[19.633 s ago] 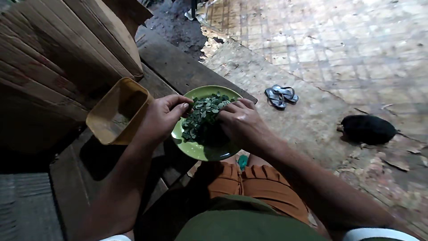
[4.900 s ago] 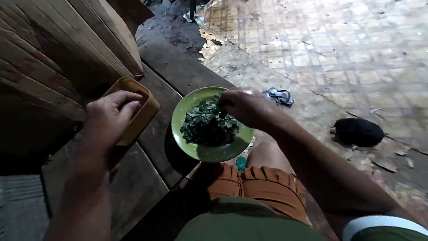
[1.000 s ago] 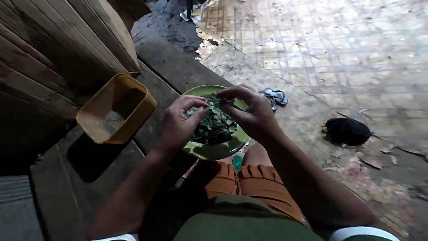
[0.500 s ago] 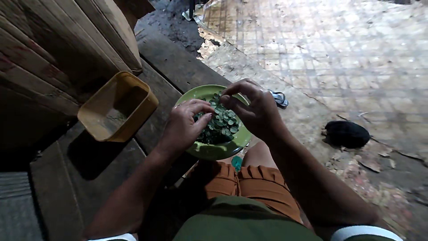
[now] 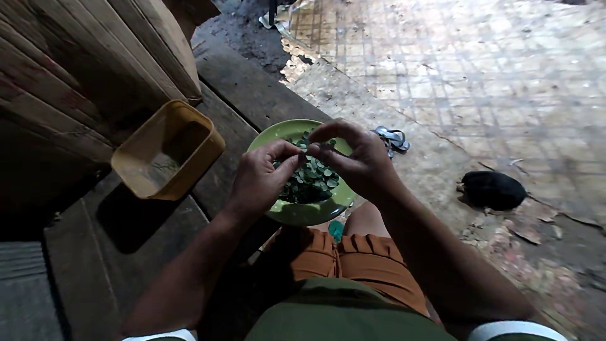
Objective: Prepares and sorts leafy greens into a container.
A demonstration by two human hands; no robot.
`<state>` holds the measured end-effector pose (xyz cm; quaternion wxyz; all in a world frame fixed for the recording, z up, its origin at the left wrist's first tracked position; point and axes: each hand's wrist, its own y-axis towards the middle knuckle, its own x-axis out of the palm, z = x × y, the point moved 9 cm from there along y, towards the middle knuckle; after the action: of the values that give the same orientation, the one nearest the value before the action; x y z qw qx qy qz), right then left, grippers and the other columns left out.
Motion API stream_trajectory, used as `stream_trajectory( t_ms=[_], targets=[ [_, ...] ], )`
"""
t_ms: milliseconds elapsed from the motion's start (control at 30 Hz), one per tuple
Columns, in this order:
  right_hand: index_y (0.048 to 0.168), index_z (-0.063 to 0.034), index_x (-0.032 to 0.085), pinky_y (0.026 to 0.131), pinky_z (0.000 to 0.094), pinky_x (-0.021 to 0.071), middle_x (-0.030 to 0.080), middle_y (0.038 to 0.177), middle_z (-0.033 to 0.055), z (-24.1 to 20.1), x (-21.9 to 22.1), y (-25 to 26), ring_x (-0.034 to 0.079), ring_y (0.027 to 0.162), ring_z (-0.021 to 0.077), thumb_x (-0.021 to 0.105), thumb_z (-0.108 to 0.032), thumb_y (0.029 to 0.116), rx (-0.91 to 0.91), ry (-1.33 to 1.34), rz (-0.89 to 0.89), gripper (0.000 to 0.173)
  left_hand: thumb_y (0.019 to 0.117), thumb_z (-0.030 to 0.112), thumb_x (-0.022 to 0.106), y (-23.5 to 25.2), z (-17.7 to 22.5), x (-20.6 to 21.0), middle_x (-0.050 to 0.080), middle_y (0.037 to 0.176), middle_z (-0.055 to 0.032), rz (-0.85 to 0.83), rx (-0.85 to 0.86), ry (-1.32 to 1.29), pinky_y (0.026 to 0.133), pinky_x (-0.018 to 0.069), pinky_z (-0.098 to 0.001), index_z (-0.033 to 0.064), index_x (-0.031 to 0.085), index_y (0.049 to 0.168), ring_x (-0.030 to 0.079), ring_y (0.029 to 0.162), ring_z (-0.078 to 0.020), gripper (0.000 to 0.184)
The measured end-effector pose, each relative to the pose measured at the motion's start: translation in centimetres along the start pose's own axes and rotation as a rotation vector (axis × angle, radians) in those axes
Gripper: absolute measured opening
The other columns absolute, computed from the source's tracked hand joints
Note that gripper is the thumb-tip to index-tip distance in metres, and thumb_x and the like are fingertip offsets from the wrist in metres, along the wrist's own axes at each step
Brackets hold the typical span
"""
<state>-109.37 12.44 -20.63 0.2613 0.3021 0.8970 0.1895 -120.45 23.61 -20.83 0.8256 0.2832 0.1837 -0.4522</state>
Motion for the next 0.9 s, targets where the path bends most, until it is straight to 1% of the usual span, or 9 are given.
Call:
stream_trajectory(
  t_ms=[67,133,300,400,500,633,767,833,900],
  targets=[
    [0.115,-0.0047,0.069,0.086,0.0239,0.0576,0.072,0.100,0.0007,-0.3,0.4,0.1,0.068,0.092,0.0037,0.068,-0.011,0.0964,-0.011,0.019,-0.043,0.020,0.0967,0.010,0.066,-0.1,0.0,0.1,0.073,0.095,0.0058,-0.003,0.000,0.028,0.082,0.0563,-0.0204,0.0115,0.074,0.101,0.067,0.087,0.0012,0.009],
    [0.108,-0.0062,0.072,0.084,0.0239,0.0567,0.072,0.096,-0.0002,-0.6,0.5,0.2,0.068,0.088,0.0033,0.068,-0.010,0.0959,-0.027,-0.047,-0.047,0.014,0.0971,0.011,0.066,0.0,0.1,0.1,0.073,0.094,0.0057,-0.006,0.019,0.045,0.081,0.0560,-0.0199,0.0117,0.074,0.100,0.067,0.087,0.0013,0.008],
    [0.106,-0.0066,0.073,0.091,0.0255,0.0564,0.074,0.099,0.0014,0.1,-1.7,0.2,0.069,0.092,0.0044,0.068,-0.012,0.0964,-0.059,-0.195,0.055,0.012,0.0980,0.019,0.068,0.4,0.1,-1.3,0.073,0.092,0.0043,0.033,0.125,0.130,0.084,0.0551,-0.0221,0.0096,0.074,0.099,0.067,0.088,0.0005,0.011],
    [0.106,-0.0117,0.076,0.098,0.0490,0.0483,0.075,0.099,0.0011,1.7,-1.7,-0.5,0.070,0.094,0.0144,0.066,-0.016,0.0965,-0.009,-0.327,-0.056,0.015,0.1000,0.020,0.066,1.2,-0.1,-4.3,0.073,0.095,-0.0001,0.070,0.099,0.251,0.083,0.0565,-0.0224,0.0067,0.073,0.103,0.067,0.087,-0.0009,0.016],
    [0.109,-0.0162,0.079,0.101,0.0592,0.0416,0.074,0.101,0.0040,3.4,-0.8,-1.3,0.067,0.101,0.0248,0.065,-0.015,0.0976,0.081,-0.452,-0.254,0.018,0.1035,0.024,0.060,1.7,-1.2,-9.0,0.073,0.104,-0.0108,0.148,-0.018,0.497,0.087,0.0557,-0.0413,0.0053,0.073,0.110,0.069,0.094,-0.0169,0.024],
    [0.106,-0.0182,0.079,0.100,0.0583,0.0420,0.073,0.103,0.0064,3.6,-0.5,-0.5,0.066,0.105,0.0298,0.066,-0.013,0.0977,0.045,-0.583,-0.211,0.016,0.1071,0.022,0.051,1.6,-4.1,-13.9,0.071,0.117,-0.0204,0.232,-0.252,0.684,0.098,0.0477,-0.0626,0.0047,0.071,0.122,0.067,0.111,-0.0379,0.029],
    [0.110,-0.0223,0.079,0.102,0.0589,0.0413,0.073,0.115,0.0053,3.6,1.6,0.9,0.064,0.113,0.0309,0.070,-0.008,0.0911,-0.024,-0.598,-0.266,0.026,0.1071,0.020,0.050,1.4,-5.5,-15.6,0.064,0.133,-0.0236,0.241,-0.360,0.804,0.110,0.0346,-0.0687,0.0056,0.066,0.133,0.056,0.129,-0.0449,0.034],
    [0.114,-0.0229,0.078,0.102,0.0616,0.0419,0.070,0.120,0.0091,3.4,2.8,1.4,0.062,0.117,0.0352,0.073,-0.006,0.0888,-0.043,-0.607,-0.343,0.030,0.1063,0.020,0.052,1.5,-5.3,-15.3,0.061,0.137,-0.0242,0.228,-0.323,0.819,0.112,0.0308,-0.0683,0.0043,0.067,0.131,0.052,0.133,-0.0462,0.033],
    [0.107,-0.0197,0.078,0.103,0.0610,0.0408,0.070,0.120,0.0101,3.3,3.4,1.6,0.061,0.118,0.0352,0.073,-0.010,0.0904,-0.066,-0.621,-0.375,0.020,0.1049,0.020,0.055,1.8,-5.1,-14.7,0.061,0.136,-0.0231,0.216,-0.251,0.793,0.113,0.0314,-0.0665,0.0030,0.069,0.125,0.052,0.133,-0.0440,0.030]
  ],
)
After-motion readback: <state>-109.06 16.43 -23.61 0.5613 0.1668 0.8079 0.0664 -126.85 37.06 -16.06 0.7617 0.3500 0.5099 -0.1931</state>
